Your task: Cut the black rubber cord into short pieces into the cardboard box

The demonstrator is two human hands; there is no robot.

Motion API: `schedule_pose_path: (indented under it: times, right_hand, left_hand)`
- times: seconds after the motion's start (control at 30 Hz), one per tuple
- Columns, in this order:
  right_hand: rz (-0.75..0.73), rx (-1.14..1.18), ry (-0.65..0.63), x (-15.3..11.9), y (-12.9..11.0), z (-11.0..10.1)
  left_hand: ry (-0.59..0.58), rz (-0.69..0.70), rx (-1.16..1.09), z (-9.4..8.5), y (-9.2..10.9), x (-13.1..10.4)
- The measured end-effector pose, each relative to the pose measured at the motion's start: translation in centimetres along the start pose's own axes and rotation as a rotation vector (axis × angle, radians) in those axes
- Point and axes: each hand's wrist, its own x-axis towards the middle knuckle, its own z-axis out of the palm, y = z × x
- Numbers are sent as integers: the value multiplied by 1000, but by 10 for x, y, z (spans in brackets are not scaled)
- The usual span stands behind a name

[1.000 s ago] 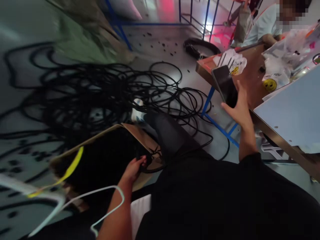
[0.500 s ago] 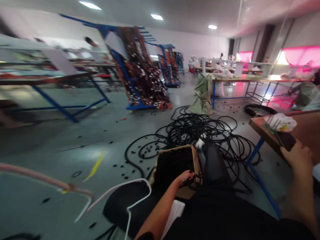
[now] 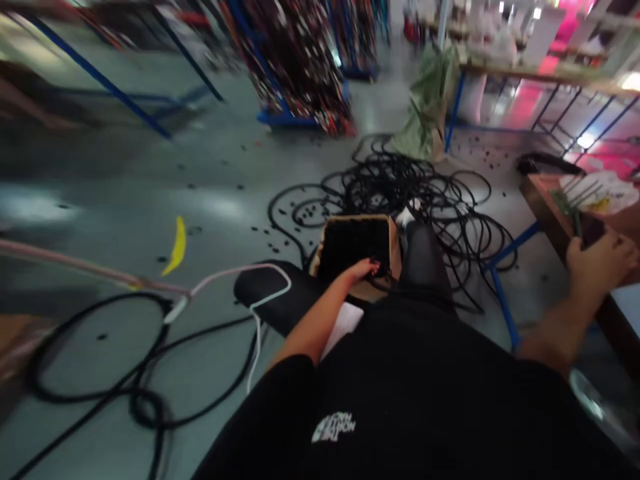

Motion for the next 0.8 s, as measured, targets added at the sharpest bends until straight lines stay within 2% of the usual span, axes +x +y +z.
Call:
schedule_pose_path:
  times: [0.07, 0.17, 0.3, 0.47, 0.8]
  right_hand:
    - [-1, -117, -10, 1, -14, -1]
    - [-41, -198, -61, 1, -24, 0]
    - [-101, -192, -101, 1, -21, -5]
    - [-126, -137, -134, -3, -24, -6]
    - [-197, -90, -140, -9, -25, -9]
  left_hand:
    - [82, -52, 12, -2, -16, 7]
    - [127, -101, 56, 0, -36, 16]
    - [134, -116, 153, 13, -45, 12]
    - [117, -124, 305, 26, -41, 7]
    - [150, -97, 476, 32, -11, 1]
